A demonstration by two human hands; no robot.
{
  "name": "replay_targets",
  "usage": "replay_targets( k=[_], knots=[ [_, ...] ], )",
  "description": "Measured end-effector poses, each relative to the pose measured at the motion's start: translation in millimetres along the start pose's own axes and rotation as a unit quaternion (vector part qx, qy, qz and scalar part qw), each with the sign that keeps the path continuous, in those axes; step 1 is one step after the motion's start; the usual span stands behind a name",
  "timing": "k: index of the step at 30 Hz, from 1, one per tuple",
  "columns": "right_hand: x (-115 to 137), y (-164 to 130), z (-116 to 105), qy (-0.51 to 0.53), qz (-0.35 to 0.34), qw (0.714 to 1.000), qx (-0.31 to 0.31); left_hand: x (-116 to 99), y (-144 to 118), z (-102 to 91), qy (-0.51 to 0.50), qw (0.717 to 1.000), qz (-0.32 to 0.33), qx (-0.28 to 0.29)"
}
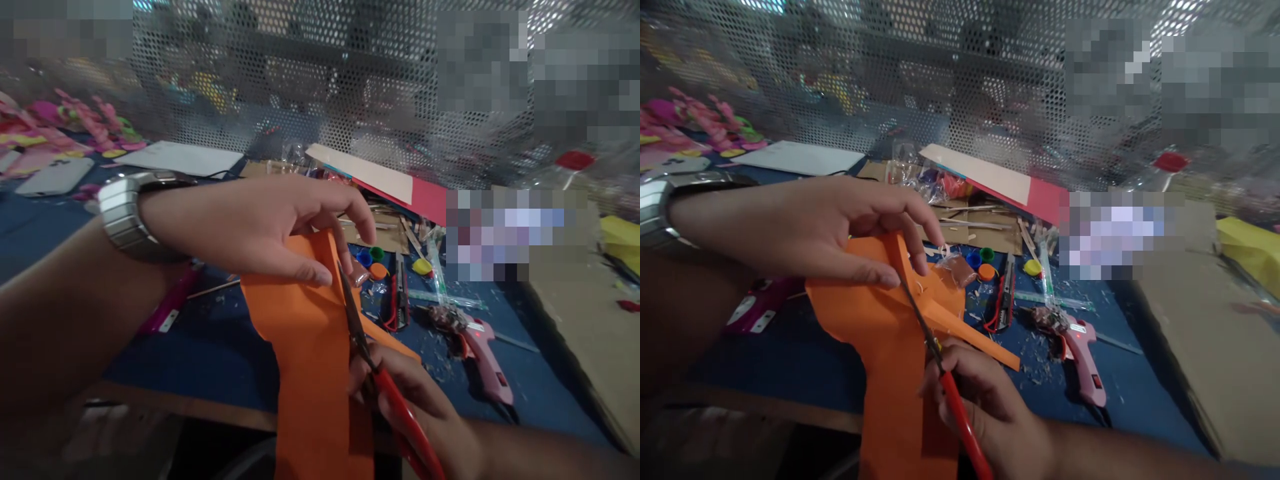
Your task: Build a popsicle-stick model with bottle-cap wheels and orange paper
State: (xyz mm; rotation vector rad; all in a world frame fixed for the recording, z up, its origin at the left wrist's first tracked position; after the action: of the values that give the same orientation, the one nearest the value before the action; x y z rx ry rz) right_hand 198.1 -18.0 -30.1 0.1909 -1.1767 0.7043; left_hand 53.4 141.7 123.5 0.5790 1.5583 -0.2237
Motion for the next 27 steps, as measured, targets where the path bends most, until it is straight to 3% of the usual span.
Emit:
replay_targets(
  k=[2, 4, 6, 12, 27],
  knots=[
    [-3, 0, -1, 0.017, 0.011, 1.0, -0.005, -7, -2, 24.5, 0.082, 0.984, 0.044, 0.15],
    [-7, 0, -2, 0.036, 0.025, 0.999, -0.008, -8, -11, 43.8, 0.17, 0.939, 0.09, 0.285],
    [-8, 0, -3, 0.048, 0.029, 0.998, -0.007, -9, -15, 47.3, 0.225, 0.909, 0.122, 0.329],
    [-12, 0, -6, 0.043, 0.045, 0.998, -0.014, -13, -15, 40.0, 0.308, 0.883, 0.168, 0.311],
    [-14, 1, -8, 0.029, 0.053, 0.998, -0.023, -13, -15, 37.2, 0.329, 0.877, 0.167, 0.306]
  ],
)
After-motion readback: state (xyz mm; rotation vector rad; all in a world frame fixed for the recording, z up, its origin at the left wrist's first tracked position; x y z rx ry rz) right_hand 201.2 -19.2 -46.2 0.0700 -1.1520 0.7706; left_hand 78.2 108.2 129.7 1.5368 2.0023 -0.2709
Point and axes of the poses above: each hand's wrist, its own y-axis towards the middle knuckle, its own z-axis out of the palm, x = y × z, the point moved 9 cm from there along y, towards the middle knuckle, and after that the axes turned 12 degrees about z, right-handed, at the moved point
